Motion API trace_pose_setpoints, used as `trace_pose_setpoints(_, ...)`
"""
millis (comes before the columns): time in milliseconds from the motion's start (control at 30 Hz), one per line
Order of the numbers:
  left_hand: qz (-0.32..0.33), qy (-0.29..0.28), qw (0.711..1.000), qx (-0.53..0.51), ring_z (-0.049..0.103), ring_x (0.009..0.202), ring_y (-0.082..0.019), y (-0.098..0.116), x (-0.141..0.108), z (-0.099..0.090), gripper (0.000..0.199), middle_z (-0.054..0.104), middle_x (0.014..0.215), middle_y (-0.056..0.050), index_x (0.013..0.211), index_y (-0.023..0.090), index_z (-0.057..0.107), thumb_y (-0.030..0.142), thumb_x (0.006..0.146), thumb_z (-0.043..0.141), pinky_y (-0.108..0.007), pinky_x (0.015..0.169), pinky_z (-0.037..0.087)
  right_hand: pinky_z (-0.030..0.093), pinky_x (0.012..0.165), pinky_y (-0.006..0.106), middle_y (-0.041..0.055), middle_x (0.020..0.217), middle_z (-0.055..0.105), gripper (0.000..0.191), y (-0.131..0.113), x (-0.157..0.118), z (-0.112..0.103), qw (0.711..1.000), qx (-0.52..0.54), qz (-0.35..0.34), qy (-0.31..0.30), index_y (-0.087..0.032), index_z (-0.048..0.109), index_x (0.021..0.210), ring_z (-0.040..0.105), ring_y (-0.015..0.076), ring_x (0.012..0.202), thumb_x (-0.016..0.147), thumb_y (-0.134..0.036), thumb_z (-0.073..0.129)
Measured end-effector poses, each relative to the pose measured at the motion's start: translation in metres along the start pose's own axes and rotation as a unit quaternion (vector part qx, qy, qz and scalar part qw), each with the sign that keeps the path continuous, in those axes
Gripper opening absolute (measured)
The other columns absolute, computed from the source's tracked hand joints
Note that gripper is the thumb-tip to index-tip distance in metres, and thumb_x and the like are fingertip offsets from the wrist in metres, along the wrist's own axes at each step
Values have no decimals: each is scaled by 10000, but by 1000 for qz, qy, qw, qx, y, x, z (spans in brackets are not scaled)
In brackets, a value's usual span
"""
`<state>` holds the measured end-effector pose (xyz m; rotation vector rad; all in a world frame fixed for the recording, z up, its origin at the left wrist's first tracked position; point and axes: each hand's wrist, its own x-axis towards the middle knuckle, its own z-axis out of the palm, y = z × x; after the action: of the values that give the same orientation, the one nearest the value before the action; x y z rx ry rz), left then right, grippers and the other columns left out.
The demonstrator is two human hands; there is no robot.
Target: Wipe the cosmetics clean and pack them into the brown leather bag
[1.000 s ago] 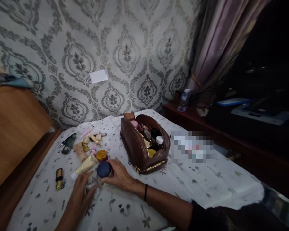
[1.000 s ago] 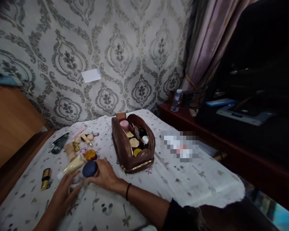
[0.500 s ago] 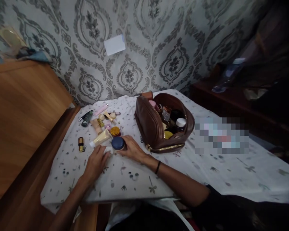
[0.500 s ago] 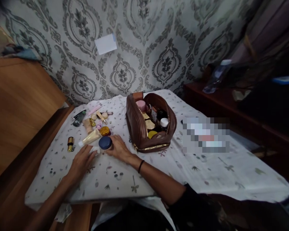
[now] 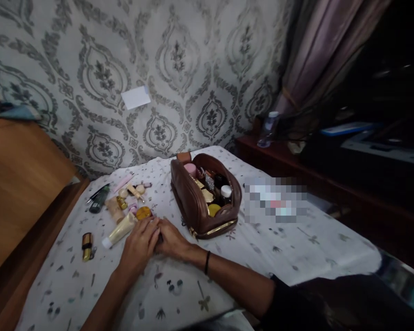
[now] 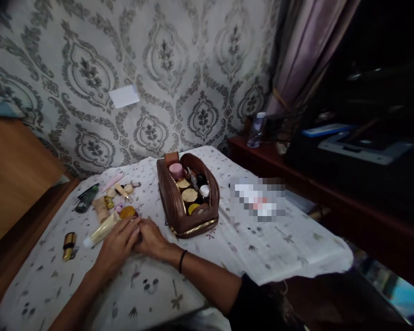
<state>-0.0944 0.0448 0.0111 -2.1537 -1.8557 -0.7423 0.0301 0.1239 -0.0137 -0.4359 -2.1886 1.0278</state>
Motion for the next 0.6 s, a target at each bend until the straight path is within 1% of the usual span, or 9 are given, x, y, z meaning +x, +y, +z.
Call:
trace_pose_setpoints(100,-39,0,999,-5,649,1109,-272,-4,4,0,359,696,1171,-121,1207,207,662,360,962,449,-451,1000,526,492,881,367,83,980,704,299,4,-1,2,998,-46,33,1,-154,657,941,637,249,915,664,-232,738)
trace_pose_setpoints(167,-69,5,997,-14,648,1122,-287,-6,5,1,365,697,1165,-122,1170,203,668,404,942,465,-457,1007,520,493,863,367,82,942,700,326,7,-2,5,997,-66,50,1,-149,650,914,637,255,897,643,-271,783)
trace_pose_setpoints(333,-119,29,992,-33,637,1137,-319,-13,-2,5,423,691,1132,-125,1153,206,629,510,894,491,-487,1007,504,475,921,369,90,994,708,519,9,-3,7,996,-77,51,7,-139,652,1045,653,270,965,597,-300,857)
trace_pose_setpoints(400,-133,31,990,-34,639,1129,-329,-14,-8,6,477,682,1151,-134,1191,201,590,549,882,484,-495,988,509,477,928,370,96,1020,712,547,10,-3,8,995,-82,48,9,-139,650,1069,655,272,981,595,-307,864)
trace_pose_setpoints(500,-160,13,987,-6,629,1151,-351,-12,-14,4,561,654,1229,-151,1253,208,526,607,861,482,-495,941,523,480,929,371,97,1036,713,532,10,-3,6,996,-82,38,9,-147,645,1090,658,265,980,629,-322,842)
trace_pose_setpoints(600,-203,-22,978,34,661,1085,-362,-3,-15,-3,582,670,1202,-156,1261,211,495,628,855,482,-467,826,545,479,917,377,98,1032,708,467,6,-3,2,996,-78,41,-3,-146,645,1067,650,265,977,664,-317,809)
